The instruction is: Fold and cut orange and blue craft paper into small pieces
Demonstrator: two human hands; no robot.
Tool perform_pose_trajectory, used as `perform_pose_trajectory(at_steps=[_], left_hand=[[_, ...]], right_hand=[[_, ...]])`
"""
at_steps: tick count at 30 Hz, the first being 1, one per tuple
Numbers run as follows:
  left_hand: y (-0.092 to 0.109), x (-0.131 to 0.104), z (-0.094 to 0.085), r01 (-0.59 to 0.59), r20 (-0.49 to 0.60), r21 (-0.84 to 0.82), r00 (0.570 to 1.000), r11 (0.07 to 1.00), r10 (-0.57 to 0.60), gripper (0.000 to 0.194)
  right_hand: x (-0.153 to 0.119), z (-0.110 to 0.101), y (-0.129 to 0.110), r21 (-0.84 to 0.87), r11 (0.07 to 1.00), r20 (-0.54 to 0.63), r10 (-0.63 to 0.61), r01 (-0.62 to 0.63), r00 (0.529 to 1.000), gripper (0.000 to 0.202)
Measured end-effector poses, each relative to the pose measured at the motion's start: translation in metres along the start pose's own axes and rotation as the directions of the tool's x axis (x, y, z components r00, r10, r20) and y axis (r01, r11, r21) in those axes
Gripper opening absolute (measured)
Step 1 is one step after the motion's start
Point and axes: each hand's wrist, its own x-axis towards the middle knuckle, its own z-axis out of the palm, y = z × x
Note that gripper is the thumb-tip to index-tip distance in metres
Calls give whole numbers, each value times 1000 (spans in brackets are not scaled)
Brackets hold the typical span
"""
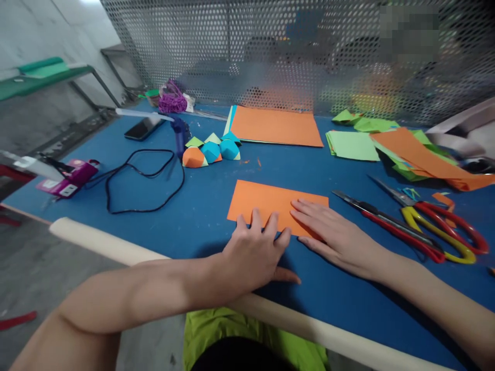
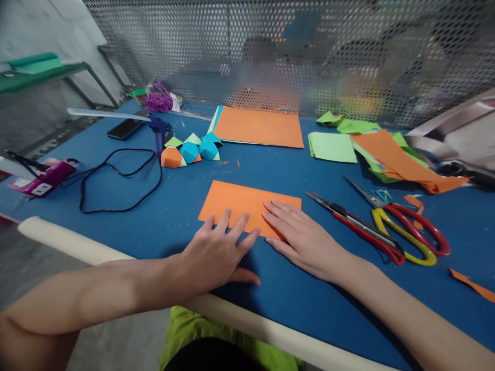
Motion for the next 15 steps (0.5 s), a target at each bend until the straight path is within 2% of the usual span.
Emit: perform_pose_trajectory(at_steps=[5,9,12,15], left_hand=[[0,-1,2,-4,-41,-22,999,1000,3,76],[0,-2,1,-2,-35,-39,999,999,0,76],[0,-2,1,-9,-34,-34,999,999,8,74],[-1,-1,0,-9,-47,-16,999,1000,8,73]], right_hand=[[0,-1,2,32,999,-12,2,-2,1000,50],[-2,-3,3,108,994,-30,29,-26,999,49],[-2,-13,5,219,967,-23,141,-133,990,45],[-2,-28,9,304,911,-77,314,-278,946,37]])
